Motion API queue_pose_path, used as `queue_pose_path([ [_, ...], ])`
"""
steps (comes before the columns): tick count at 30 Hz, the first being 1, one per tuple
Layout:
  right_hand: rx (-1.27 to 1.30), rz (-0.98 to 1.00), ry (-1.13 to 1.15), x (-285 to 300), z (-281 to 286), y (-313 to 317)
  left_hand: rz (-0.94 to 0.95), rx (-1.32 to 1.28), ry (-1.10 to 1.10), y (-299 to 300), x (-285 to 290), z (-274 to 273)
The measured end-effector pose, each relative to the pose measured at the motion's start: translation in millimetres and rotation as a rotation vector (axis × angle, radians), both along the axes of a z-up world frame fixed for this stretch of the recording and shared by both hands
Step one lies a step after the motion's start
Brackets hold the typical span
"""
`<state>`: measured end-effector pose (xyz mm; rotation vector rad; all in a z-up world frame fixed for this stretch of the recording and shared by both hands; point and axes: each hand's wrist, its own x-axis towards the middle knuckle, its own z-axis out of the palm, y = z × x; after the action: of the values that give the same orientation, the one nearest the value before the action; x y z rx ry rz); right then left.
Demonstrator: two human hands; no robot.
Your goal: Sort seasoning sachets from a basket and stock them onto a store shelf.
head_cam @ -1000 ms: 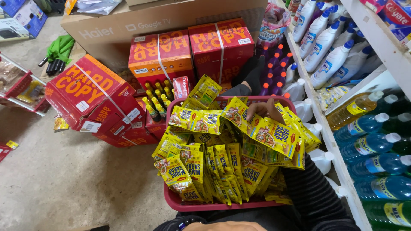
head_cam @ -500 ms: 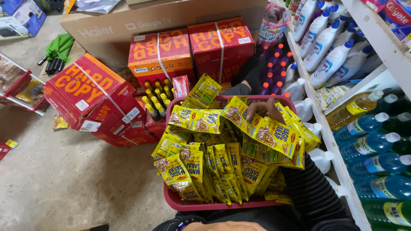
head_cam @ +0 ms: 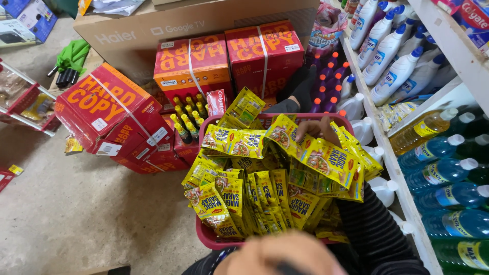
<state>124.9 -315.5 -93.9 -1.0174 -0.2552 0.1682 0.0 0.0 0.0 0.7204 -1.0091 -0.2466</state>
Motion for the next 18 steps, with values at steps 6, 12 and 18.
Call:
queue_pose_path([
  [6,0.447,0.288,-0.355,-6.1,23.8,20.2,-0.109,-0.083,0.578,-74.3,75.5,-54.3],
  [12,0.524,0.453,-0.425,-8.4,-0.4,0.6,-0.21,0.036,1.206,-87.4,79.2,-43.3],
  [18,0.218,0.739,-0.724,3.1,35.7,15.2,-0.04,-0.053,1.149,-71.6,90.5,-29.4],
])
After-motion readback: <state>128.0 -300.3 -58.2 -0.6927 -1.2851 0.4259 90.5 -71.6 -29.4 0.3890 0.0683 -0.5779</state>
